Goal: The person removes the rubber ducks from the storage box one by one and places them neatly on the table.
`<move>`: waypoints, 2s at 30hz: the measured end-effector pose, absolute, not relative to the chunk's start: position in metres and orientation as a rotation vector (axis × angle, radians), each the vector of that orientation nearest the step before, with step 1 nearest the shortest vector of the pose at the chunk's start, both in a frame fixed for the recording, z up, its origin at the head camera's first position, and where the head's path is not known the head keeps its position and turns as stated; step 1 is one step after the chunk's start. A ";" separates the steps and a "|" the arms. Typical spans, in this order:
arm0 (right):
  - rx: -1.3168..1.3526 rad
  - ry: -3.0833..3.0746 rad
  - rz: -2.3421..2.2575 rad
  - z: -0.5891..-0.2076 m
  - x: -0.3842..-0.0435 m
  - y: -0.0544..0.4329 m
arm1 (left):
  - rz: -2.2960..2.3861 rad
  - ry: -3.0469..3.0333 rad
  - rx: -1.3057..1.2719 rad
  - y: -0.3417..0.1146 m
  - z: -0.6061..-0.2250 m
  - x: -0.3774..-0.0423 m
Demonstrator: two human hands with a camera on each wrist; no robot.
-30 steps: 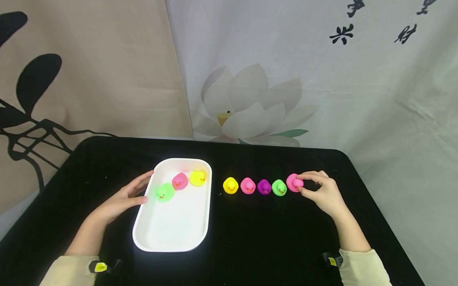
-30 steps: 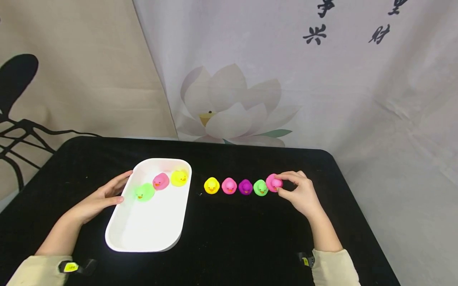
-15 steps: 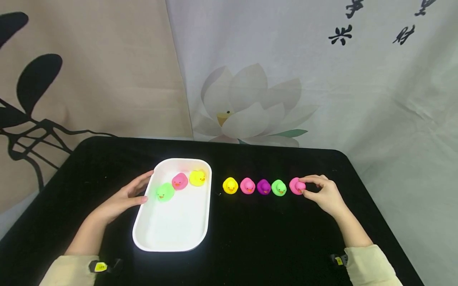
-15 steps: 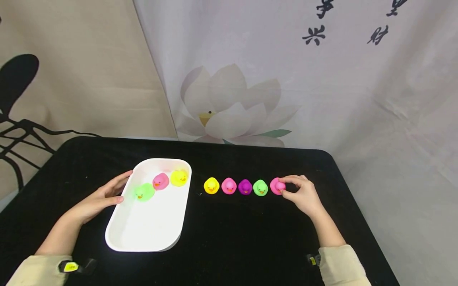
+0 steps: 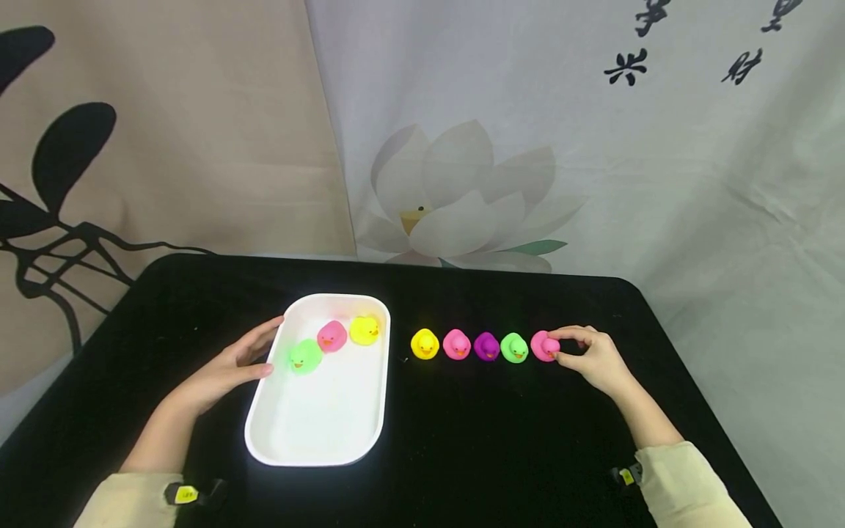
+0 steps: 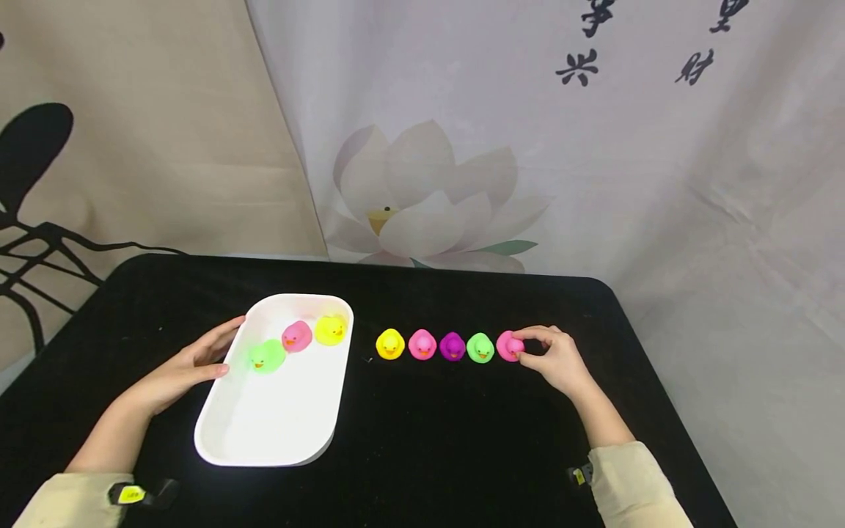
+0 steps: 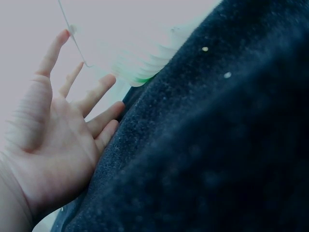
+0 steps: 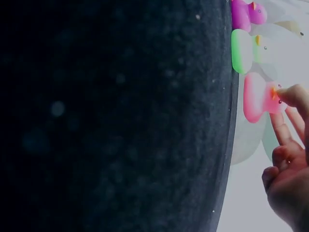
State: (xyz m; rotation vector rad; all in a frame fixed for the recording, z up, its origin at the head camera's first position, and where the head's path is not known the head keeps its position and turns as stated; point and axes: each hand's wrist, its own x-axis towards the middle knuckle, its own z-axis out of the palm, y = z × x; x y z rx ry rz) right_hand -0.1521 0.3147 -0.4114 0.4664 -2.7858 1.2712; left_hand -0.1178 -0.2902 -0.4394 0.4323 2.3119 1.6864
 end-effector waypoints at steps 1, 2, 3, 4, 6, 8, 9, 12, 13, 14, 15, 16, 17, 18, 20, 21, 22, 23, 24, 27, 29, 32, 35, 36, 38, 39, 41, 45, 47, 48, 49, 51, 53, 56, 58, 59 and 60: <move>0.467 -2.791 1.269 -0.412 -0.152 0.315 | 1.687 2.313 0.433 -0.290 -0.439 -0.118; 0.462 -2.800 1.267 -0.412 -0.152 0.315 | 1.687 2.312 0.434 -0.290 -0.439 -0.118; 0.458 -2.808 1.268 -0.412 -0.152 0.314 | 1.688 2.311 0.435 -0.290 -0.439 -0.118; 0.455 -2.816 1.270 -0.411 -0.152 0.314 | 1.688 2.310 0.437 -0.290 -0.439 -0.118; 0.450 -2.832 1.270 -0.411 -0.152 0.314 | 1.689 2.310 0.438 -0.290 -0.439 -0.117; 0.447 -2.838 1.282 -0.410 -0.152 0.314 | 1.690 2.310 0.439 -0.290 -0.439 -0.118; 0.451 -2.842 1.285 -0.410 -0.152 0.314 | 1.691 2.311 0.440 -0.290 -0.439 -0.118; 0.454 -2.855 1.275 -0.411 -0.153 0.314 | 1.695 2.309 0.441 -0.291 -0.440 -0.118; 0.452 -2.861 1.271 -0.411 -0.152 0.314 | 1.695 2.310 0.440 -0.291 -0.440 -0.118; 0.451 -2.868 1.262 -0.412 -0.153 0.314 | 1.695 2.310 0.440 -0.290 -0.440 -0.118; 0.451 -2.874 1.251 -0.413 -0.153 0.314 | 1.695 2.310 0.439 -0.290 -0.440 -0.118; 0.453 -2.878 1.242 -0.414 -0.153 0.315 | 1.692 2.313 0.437 -0.290 -0.440 -0.118; 0.456 -2.879 1.234 -0.415 -0.153 0.315 | 1.691 2.315 0.435 -0.289 -0.439 -0.117; 0.461 -2.880 1.225 -0.415 -0.154 0.316 | 1.687 2.320 0.432 -0.289 -0.439 -0.117; 0.472 -2.881 1.205 -0.416 -0.154 0.316 | 1.681 2.328 0.429 -0.288 -0.438 -0.117; 0.478 -2.881 1.194 -0.416 -0.154 0.316 | 1.680 2.330 0.427 -0.288 -0.438 -0.117; 0.483 -2.882 1.182 -0.416 -0.154 0.316 | 1.680 2.331 0.426 -0.288 -0.438 -0.117; 0.485 -2.883 1.172 -0.416 -0.154 0.316 | 1.683 2.330 0.426 -0.288 -0.438 -0.117; 0.485 -2.885 1.162 -0.416 -0.154 0.315 | 1.684 2.329 0.427 -0.288 -0.438 -0.117; 0.484 -2.887 1.134 -0.416 -0.154 0.314 | 1.690 2.323 0.433 -0.288 -0.439 -0.116; 0.484 -2.892 1.119 -0.415 -0.154 0.314 | 1.691 2.322 0.438 -0.289 -0.439 -0.116; 0.477 -2.898 1.093 -0.414 -0.153 0.313 | 1.692 2.320 0.444 -0.289 -0.439 -0.116; 0.475 -2.890 1.075 -0.410 -0.152 0.313 | 1.691 2.323 0.447 -0.289 -0.440 -0.117; 0.473 -2.882 1.071 -0.409 -0.152 0.312 | 1.692 2.322 0.446 -0.289 -0.440 -0.117; 0.472 -2.859 1.054 -0.405 -0.151 0.311 | 1.692 2.323 0.441 -0.289 -0.440 -0.117; 0.474 -2.842 1.048 -0.404 -0.150 0.310 | 1.693 2.321 0.439 -0.289 -0.440 -0.117; 0.471 -2.806 1.040 -0.399 -0.149 0.306 | 1.693 2.317 0.436 -0.289 -0.440 -0.117; 0.479 -2.725 1.048 -0.390 -0.145 0.295 | 1.696 2.312 0.438 -0.289 -0.439 -0.118; 0.487 -2.690 1.064 -0.385 -0.143 0.286 | 1.695 2.314 0.438 -0.289 -0.439 -0.118; 0.494 -2.672 1.075 -0.383 -0.141 0.282 | 1.695 2.314 0.437 -0.288 -0.438 -0.118; 0.505 -2.655 1.085 -0.382 -0.140 0.277 | 1.694 2.315 0.436 -0.288 -0.438 -0.117; 0.525 -2.622 1.118 -0.378 -0.138 0.267 | 1.693 2.314 0.438 -0.288 -0.437 -0.117; 0.532 -2.599 1.166 -0.374 -0.136 0.257 | 1.692 2.316 0.440 -0.288 -0.437 -0.117; 0.548 -2.571 1.212 -0.369 -0.132 0.241 | 1.693 2.318 0.440 -0.288 -0.437 -0.117; 0.556 -2.563 1.239 -0.366 -0.128 0.230 | 1.693 2.321 0.438 -0.288 -0.437 -0.117; 0.565 -2.557 1.245 -0.365 -0.127 0.224 | 1.692 2.324 0.436 -0.288 -0.437 -0.117; 0.576 -2.554 1.249 -0.364 -0.125 0.219 | 1.692 2.324 0.436 -0.288 -0.437 -0.117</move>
